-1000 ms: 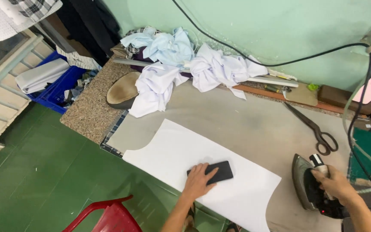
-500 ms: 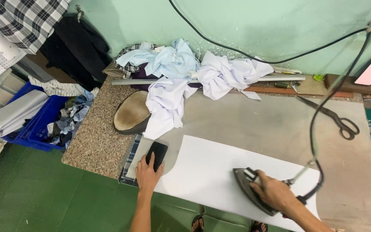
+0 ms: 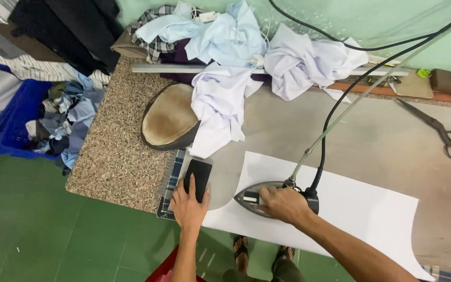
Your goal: The person irons a white fabric piece on a table using a steam iron and a black rectangular pressing tool. They repeatedly smooth the fabric, lift and reposition it, and use the tool to press down sections while ironing.
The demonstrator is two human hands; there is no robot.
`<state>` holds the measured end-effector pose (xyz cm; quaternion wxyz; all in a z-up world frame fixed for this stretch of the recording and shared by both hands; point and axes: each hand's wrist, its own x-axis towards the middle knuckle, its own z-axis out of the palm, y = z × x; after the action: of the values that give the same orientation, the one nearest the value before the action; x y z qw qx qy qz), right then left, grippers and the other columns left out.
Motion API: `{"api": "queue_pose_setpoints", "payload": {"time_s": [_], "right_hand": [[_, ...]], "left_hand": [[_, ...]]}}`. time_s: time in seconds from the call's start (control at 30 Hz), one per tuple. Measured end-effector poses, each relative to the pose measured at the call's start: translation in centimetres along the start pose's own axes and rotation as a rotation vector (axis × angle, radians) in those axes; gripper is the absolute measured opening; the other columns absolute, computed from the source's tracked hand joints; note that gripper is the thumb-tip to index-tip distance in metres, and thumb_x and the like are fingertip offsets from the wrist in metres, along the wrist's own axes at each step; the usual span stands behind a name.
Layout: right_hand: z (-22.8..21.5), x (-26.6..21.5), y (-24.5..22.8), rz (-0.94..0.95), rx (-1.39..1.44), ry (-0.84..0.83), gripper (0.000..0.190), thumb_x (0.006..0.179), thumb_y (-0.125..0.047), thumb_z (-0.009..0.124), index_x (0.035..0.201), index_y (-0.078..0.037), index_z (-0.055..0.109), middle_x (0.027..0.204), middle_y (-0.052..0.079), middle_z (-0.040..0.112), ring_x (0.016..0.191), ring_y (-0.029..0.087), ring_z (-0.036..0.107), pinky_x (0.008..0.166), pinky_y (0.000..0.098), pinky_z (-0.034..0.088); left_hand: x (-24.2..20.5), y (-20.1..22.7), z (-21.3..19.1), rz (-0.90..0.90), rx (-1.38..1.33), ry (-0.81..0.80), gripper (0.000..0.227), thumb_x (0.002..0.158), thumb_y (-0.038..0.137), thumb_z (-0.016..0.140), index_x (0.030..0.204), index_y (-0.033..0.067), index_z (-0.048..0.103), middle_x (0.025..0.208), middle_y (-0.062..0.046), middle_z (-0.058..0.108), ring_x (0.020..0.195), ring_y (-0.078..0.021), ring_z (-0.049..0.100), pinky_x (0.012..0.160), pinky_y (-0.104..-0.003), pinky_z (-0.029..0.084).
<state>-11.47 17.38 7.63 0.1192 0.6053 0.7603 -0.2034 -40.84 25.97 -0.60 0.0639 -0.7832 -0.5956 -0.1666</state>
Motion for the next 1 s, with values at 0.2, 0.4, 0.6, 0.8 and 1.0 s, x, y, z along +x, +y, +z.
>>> {"api": "queue_pose_setpoints", "payload": {"time_s": [0.2,0.4,0.6,0.8,1.0], "right_hand": [[-5.2,3.6,1.2,-0.161,-0.247,0.259,0.042,0.093,-0.053,0.065,0.099,-0.014,0.051,0.072,0.007,0.063,0.06,0.027,0.074,0.06,0.0395,0.061],[-6.2,7.4,3.0,-0.147,-0.341,0.239,0.04,0.091,-0.054,0.065,0.1,-0.017,0.052,0.074,0.003,0.065,0.06,0.022,0.074,0.06,0.035,0.061],[-5.6,9.2,3.9,-0.127,-0.363,0.256,0.038,0.097,-0.055,0.055,0.099,-0.017,0.053,0.073,0.003,0.065,0.06,0.021,0.074,0.061,0.0347,0.061],[-6.2,10.0,3.9,-0.068,-0.202,0.196,0.04,0.1,-0.056,0.049,0.108,-0.017,0.054,0.079,0.006,0.069,0.07,0.024,0.076,0.068,0.037,0.062],[-7.7,9.6,3.4,-0.043,0.026,0.217,0.045,0.098,-0.054,0.053,0.12,-0.015,0.055,0.098,0.011,0.073,0.089,0.031,0.077,0.079,0.0439,0.062]], "left_hand": [[0.4,0.3,0.1,-0.02,-0.021,0.083,0.066,0.083,0.056,0.071,0.139,0.0226,0.065,0.134,-0.013,0.062,0.115,-0.028,0.061,0.082,-0.039,0.048],[0.3,0.2,0.3,-0.034,-0.036,0.093,0.066,0.084,0.056,0.07,0.139,0.0201,0.065,0.137,-0.014,0.062,0.119,-0.0275,0.06,0.083,-0.038,0.048],[0.7,0.4,-0.3,-0.035,-0.081,0.123,0.065,0.086,0.053,0.069,0.137,0.0137,0.066,0.135,-0.015,0.063,0.115,-0.0277,0.062,0.081,-0.037,0.048],[0.6,0.4,-0.2,-0.036,-0.056,0.144,0.066,0.086,0.052,0.07,0.139,0.012,0.065,0.134,-0.015,0.064,0.113,-0.0278,0.064,0.081,-0.038,0.05],[0.6,0.3,1.6,-0.002,-0.013,0.187,0.073,0.083,0.056,0.069,0.141,0.0122,0.063,0.132,-0.012,0.064,0.108,-0.0286,0.063,0.079,-0.039,0.048]]}}
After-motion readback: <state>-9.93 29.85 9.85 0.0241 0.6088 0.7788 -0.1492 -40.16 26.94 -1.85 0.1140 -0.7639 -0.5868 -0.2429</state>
